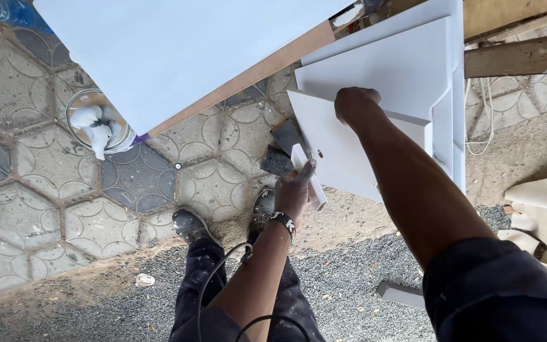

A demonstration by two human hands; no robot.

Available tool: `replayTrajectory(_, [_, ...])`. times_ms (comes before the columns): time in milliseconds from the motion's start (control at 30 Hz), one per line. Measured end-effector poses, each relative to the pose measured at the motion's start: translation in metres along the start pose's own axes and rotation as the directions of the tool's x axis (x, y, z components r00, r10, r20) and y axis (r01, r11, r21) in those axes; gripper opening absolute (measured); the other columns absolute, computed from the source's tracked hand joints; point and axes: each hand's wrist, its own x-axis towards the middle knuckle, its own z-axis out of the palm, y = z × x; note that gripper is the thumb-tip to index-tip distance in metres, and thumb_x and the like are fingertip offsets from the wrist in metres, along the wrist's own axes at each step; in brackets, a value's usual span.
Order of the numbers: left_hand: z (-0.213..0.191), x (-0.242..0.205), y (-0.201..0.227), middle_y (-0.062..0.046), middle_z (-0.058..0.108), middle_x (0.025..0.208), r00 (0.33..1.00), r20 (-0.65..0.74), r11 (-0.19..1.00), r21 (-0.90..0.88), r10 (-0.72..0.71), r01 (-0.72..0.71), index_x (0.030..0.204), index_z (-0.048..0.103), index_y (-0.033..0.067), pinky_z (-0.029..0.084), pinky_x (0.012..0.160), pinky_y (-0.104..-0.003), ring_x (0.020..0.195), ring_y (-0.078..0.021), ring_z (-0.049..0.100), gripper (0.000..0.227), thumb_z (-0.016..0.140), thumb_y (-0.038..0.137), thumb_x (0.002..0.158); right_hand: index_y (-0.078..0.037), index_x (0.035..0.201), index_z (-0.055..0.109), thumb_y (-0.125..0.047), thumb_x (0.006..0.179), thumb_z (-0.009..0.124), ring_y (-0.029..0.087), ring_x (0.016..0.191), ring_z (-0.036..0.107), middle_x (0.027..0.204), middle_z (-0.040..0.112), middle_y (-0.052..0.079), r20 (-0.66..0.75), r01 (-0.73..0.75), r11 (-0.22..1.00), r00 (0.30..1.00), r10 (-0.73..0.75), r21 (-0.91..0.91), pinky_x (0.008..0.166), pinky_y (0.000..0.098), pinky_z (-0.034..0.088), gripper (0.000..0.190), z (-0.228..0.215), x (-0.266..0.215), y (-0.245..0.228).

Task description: Mixing paint in a can by adding liquid from a bottle and stirring with a tool

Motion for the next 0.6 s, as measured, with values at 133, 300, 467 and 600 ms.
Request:
replayTrajectory(133, [0.016, -0.003, 0.022, -0.024, 0.073, 0.115, 0.999, 0.035, 0.999, -0.053, 0.01, -0.008, 0.132, 0.079, -0.0066, 0.071, 0.096, -0.058, 0.111, -0.0345, 0.077, 0.083, 0.097, 0.063, 0.092, -0.011, 0.123, 0.092, -0.006, 0.108, 0.075, 0.035, 0.11, 0.089, 0.107, 0.092, 0.009, -0.032, -0.014, 0.999, 0.999, 0.013, -0.045, 0.097, 0.057, 0.067, 0.023, 0.02, 0.047, 0.002])
replayTrajectory(300, [0.039, -0.012, 0.04, -0.021, 0.072, 0.12, 0.996, 0.091, 0.995, -0.101, -0.013, 0.022, 0.139, 0.074, -0.0068, 0.069, 0.102, -0.057, 0.118, -0.0333, 0.074, 0.083, 0.1, 0.057, 0.092, -0.011, 0.121, 0.095, -0.009, 0.109, 0.074, 0.035, 0.102, 0.088, 0.104, 0.092, 0.011, -0.134, -0.065, 0.983, 0.99, 0.042, -0.174, 0.085, 0.0512, 0.061, 0.024, -0.026, 0.032, 0.022])
replayTrajectory(467, [0.055, -0.001, 0.037, -0.008, 0.083, 0.103, 0.988, 0.151, 0.993, -0.116, -0.009, 0.027, 0.109, 0.082, 0.0084, 0.067, 0.082, -0.041, 0.099, -0.0244, 0.078, 0.044, 0.09, 0.049, 0.094, -0.009, 0.125, 0.09, -0.008, 0.09, 0.087, 0.045, 0.115, 0.085, 0.121, 0.091, 0.017, -0.164, -0.171, 0.985, 0.973, 0.165, -0.028, 0.096, 0.0503, 0.061, 0.035, -0.079, -0.032, 0.066])
replayTrajectory(600, [0.063, -0.013, 0.057, -0.006, 0.081, 0.099, 0.992, 0.127, 0.995, -0.095, 0.004, 0.009, 0.111, 0.088, 0.0052, 0.06, 0.079, -0.039, 0.098, -0.0198, 0.073, 0.046, 0.089, 0.049, 0.094, -0.009, 0.149, 0.084, 0.002, 0.09, 0.063, 0.051, 0.133, 0.059, 0.133, 0.076, 0.022, -0.585, 0.101, 0.991, 0.81, -0.029, 0.091, 0.1, 0.0616, 0.06, 0.064, -0.046, -0.04, 0.105])
